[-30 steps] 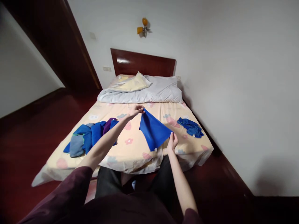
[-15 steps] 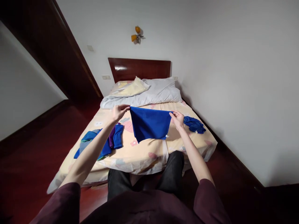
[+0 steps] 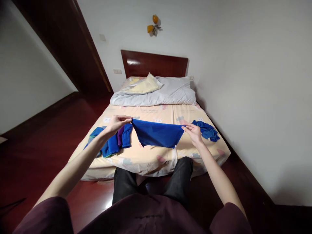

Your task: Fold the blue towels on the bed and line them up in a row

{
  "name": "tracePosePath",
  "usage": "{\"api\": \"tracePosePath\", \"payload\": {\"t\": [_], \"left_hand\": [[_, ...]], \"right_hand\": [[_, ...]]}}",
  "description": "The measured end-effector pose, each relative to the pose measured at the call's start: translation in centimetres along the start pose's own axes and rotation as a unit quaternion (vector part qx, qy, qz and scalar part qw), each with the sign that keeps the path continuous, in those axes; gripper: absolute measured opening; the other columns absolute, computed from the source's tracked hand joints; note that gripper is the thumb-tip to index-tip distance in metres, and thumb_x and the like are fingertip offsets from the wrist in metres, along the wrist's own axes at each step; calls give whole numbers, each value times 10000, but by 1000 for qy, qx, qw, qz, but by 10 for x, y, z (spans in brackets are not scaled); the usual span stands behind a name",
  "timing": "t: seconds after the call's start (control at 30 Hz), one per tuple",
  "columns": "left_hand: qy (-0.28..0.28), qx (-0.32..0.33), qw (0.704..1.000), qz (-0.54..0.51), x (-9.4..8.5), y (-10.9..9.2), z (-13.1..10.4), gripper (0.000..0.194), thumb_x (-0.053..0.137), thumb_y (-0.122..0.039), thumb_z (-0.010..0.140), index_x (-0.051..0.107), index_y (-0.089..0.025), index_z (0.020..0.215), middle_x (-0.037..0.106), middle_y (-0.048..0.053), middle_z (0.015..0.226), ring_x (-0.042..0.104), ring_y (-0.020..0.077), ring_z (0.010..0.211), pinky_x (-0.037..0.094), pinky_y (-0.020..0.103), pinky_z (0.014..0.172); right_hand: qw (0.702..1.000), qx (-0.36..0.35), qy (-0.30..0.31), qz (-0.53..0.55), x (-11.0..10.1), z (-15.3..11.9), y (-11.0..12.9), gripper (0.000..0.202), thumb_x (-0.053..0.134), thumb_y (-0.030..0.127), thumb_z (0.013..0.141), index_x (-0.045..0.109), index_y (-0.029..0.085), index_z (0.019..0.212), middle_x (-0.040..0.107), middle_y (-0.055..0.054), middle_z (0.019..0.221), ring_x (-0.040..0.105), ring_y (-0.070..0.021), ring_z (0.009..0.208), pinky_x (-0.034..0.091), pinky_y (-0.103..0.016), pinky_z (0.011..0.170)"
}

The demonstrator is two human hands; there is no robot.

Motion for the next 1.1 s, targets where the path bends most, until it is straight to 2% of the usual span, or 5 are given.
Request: {"api": "tracePosePath", "payload": {"t": [0.23,0.5,0.67,0.9,1.1], "left_hand": [[13,-50,999,-2,-7,38,9,673,963,-654,551,852,-128,957,814,129,945,723,231,828,584,362,811],[-22,-43,998,37,-4,100,79,498,930,-535,641,832,-119,897,783,109,806,682,193,721,544,322,714],[-88,41,993,70,-9,99,107,522,828,-559,773,825,-111,1041,813,147,988,734,230,870,575,336,816],[-121,120,970,172,-15,114,31,424,731,-538,902,839,-186,1113,814,105,1102,725,236,955,558,334,869],[-39,-44,974,217,21,235,-87,450,701,-588,888,833,-189,1047,814,126,1010,744,270,910,578,388,884]], "right_hand": [[996,79,40,-10,18,26,-27,629,1028,548,497,817,180,961,811,-100,995,701,-159,791,531,-259,672],[993,113,33,-11,61,97,-81,649,1023,495,438,794,174,953,776,-61,854,641,-131,708,504,-258,649],[1000,30,3,5,77,119,-96,659,954,548,561,763,179,1072,768,-76,962,694,-175,847,565,-301,772],[995,-65,23,-70,57,68,-131,498,863,561,737,783,169,1033,778,-113,993,704,-206,845,580,-339,799],[990,86,54,-94,45,-50,-238,501,836,605,672,796,176,926,786,-103,869,721,-236,801,588,-377,793]]}}
Point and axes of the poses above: each hand's wrist, its own z-axis towards the middle knuckle, its own x-axis out of the palm, y = z × x, the point moved 5 cm from there along z, towards the middle knuckle
